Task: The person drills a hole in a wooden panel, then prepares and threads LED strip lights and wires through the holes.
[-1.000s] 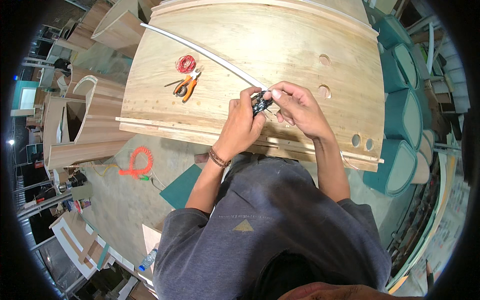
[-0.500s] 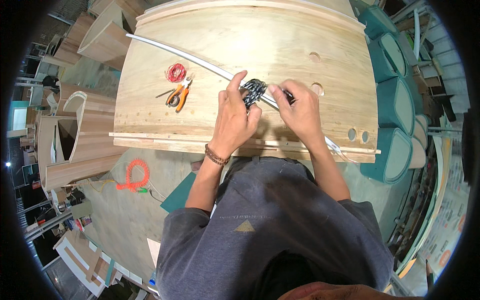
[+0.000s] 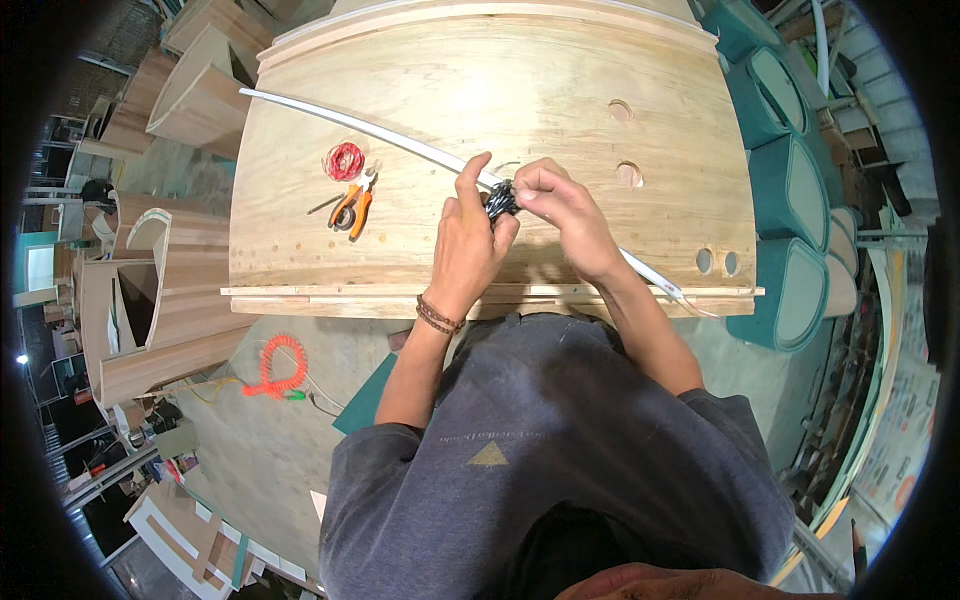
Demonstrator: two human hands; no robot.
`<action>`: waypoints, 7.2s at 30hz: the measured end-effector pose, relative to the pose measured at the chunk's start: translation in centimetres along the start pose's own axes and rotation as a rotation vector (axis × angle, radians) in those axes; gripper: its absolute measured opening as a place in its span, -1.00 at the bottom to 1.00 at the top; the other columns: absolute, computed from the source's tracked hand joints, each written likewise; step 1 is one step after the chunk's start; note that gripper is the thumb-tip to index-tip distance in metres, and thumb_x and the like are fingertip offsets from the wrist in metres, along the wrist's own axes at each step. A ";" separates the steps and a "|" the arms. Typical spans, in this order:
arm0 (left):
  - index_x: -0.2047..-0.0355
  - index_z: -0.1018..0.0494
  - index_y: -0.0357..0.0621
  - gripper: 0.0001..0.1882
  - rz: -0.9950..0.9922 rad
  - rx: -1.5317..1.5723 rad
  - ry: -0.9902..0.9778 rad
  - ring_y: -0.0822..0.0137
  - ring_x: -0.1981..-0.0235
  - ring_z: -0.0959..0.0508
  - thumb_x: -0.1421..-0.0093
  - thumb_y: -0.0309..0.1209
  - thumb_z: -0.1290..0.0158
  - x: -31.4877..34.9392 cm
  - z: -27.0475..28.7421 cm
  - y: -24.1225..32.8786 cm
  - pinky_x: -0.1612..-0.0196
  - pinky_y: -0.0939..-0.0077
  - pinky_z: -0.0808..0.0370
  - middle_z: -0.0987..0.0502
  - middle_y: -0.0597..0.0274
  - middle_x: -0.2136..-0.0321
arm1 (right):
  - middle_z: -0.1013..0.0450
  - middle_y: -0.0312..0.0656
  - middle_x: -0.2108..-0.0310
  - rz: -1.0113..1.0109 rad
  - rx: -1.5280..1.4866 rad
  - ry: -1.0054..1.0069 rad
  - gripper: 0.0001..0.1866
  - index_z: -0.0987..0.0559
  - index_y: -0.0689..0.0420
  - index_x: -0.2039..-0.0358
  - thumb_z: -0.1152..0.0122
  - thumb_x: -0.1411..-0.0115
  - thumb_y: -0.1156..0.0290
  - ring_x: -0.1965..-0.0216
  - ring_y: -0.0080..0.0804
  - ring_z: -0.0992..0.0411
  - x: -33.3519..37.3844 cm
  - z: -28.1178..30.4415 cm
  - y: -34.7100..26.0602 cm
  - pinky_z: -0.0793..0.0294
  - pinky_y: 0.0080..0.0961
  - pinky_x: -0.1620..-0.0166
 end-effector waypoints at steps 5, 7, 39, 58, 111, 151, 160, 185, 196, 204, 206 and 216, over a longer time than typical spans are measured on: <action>-0.28 -0.07 -0.17 -0.30 0.210 0.323 -0.011 0.09 0.56 -0.56 -0.14 -0.51 -0.07 -0.5 -0.6 -1.6 0.42 0.25 -0.47 -0.54 0.01 0.58 | -0.31 -0.29 0.54 -0.093 -0.648 -0.068 -0.69 -0.54 0.21 0.33 0.04 -0.42 0.25 0.32 -0.50 -0.34 0.4 1.4 -0.5 -0.32 -0.37 0.03; -0.28 -0.08 -0.17 -0.32 0.230 0.340 -0.065 0.21 0.51 -0.60 -0.14 -0.54 -0.03 -0.5 -0.9 -1.1 0.40 0.36 -0.50 -0.57 0.04 0.53 | -0.25 -0.31 0.57 -0.205 -0.647 -0.108 -0.68 -0.50 0.16 0.41 0.09 -0.42 0.27 0.39 -0.49 -0.31 0.8 2.3 -0.7 -0.36 -0.35 0.06; 0.21 -0.51 -0.28 -0.67 0.214 0.896 -0.175 0.71 0.59 -0.25 0.00 -0.55 0.09 0.0 0.0 -3.9 0.56 0.75 -0.17 -0.48 0.44 0.49 | -0.58 -0.28 0.22 -0.615 -0.524 -0.408 -0.66 -0.58 0.25 -0.02 -0.23 -0.34 0.30 0.23 -0.59 -0.51 -0.8 0.1 7.2 -0.54 -0.60 0.15; -0.10 -0.31 -0.28 -0.39 0.192 0.962 -0.321 0.58 0.48 -0.46 0.07 -0.56 0.10 0.9 -1.1 -3.9 0.39 0.67 -0.43 -0.54 0.29 0.38 | -0.52 -0.24 0.22 -0.582 -0.822 -0.328 -0.75 -0.53 0.22 0.13 -0.13 -0.36 0.29 0.20 -0.50 -0.49 1.4 -1.0 6.6 -0.52 -0.48 0.05; 0.26 -0.65 -0.22 -0.75 0.526 0.420 -0.415 0.34 0.37 -0.53 -0.01 -0.53 -0.12 -19.4 -29.1 -20.7 0.26 0.44 -0.47 -0.62 0.24 0.39 | -0.55 -0.26 0.35 -0.548 0.691 0.473 -0.71 -0.65 0.17 0.19 -0.13 -0.34 0.22 0.27 -0.41 -0.45 27.1 40.3 1.0 -0.45 -0.41 0.10; -0.14 -0.47 -0.17 -0.42 -0.157 -0.636 0.094 0.13 -0.14 -0.40 -0.18 -0.15 -0.26 -14.5 -37.3 -2.4 -0.06 0.27 -0.43 -0.54 -0.05 0.04 | -0.59 -0.02 0.18 -0.416 0.847 -0.135 -0.78 -0.68 0.16 0.16 -0.20 -0.21 0.44 0.09 0.00 -0.52 22.9 57.5 18.7 -0.48 -0.19 0.02; 0.19 -0.60 -0.14 -0.88 0.152 0.348 -0.577 0.47 0.35 -0.58 -0.30 -0.46 -0.12 0.3 -43.6 17.7 0.29 0.55 -0.51 -0.64 0.28 0.33 | -0.59 -0.07 0.20 -0.375 0.895 -0.196 -0.80 -0.69 0.15 0.17 -0.20 -0.21 0.47 0.12 -0.02 -0.50 23.0 57.2 19.0 -0.47 -0.22 0.03; 0.11 -0.52 -0.14 -0.76 1.108 0.989 -0.701 0.38 0.39 -0.59 -0.40 -0.25 -0.02 13.8 -64.0 25.4 0.43 0.44 -0.58 -0.63 0.19 0.32 | -0.56 0.01 0.47 -0.593 0.905 -0.189 -0.83 -0.65 0.20 0.39 -0.21 -0.01 0.42 0.36 0.01 -0.52 25.6 58.4 20.9 -0.46 -0.18 0.26; 0.36 -0.58 -0.21 -0.83 1.003 0.932 -0.716 0.45 0.61 -0.49 -0.32 -0.38 -0.10 16.0 -62.7 24.1 0.60 0.53 -0.48 -0.51 0.29 0.57 | -0.59 -0.09 0.37 -0.469 0.706 0.484 -0.76 -0.64 0.17 0.21 -0.26 -0.23 0.28 0.34 -0.33 -0.56 31.3 57.2 16.5 -0.51 -0.44 0.22; 0.26 -0.55 -0.30 -0.79 0.770 0.735 -0.821 0.47 0.60 -0.46 -0.35 -0.39 0.00 18.0 -57.5 22.0 0.57 0.51 -0.55 -0.51 0.30 0.51 | -0.55 0.00 0.21 -0.445 0.592 0.395 -0.77 -0.58 0.20 0.11 -0.20 -0.20 0.51 0.21 -0.20 -0.56 36.7 49.4 17.4 -0.53 -0.36 0.19; 0.24 -0.52 -0.30 -0.77 0.757 0.706 -0.839 0.43 0.57 -0.51 -0.36 -0.37 0.04 18.2 -56.1 21.2 0.55 0.49 -0.58 -0.55 0.24 0.48 | -0.51 0.02 0.17 -0.401 0.671 0.288 -0.73 -0.57 0.19 0.07 -0.19 -0.19 0.53 0.15 -0.12 -0.53 36.3 47.7 17.3 -0.52 -0.30 0.12; 0.20 -0.53 -0.25 -0.75 0.201 0.489 -0.960 0.26 0.36 -0.62 -0.31 -0.30 -0.01 19.3 -48.4 18.6 0.22 0.38 -0.52 -0.64 0.11 0.35 | -0.51 -0.03 0.35 -0.258 0.808 -0.134 -0.86 -0.63 0.23 0.25 -0.23 -0.21 0.47 0.29 -0.09 -0.48 34.8 43.9 15.2 -0.47 -0.32 0.17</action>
Point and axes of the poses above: each hand's wrist, its own x-axis away from the middle knuckle, its own z-axis out of the back of the hand, y = z × x, the point moved 4 cm from there along -x, towards the middle knuckle
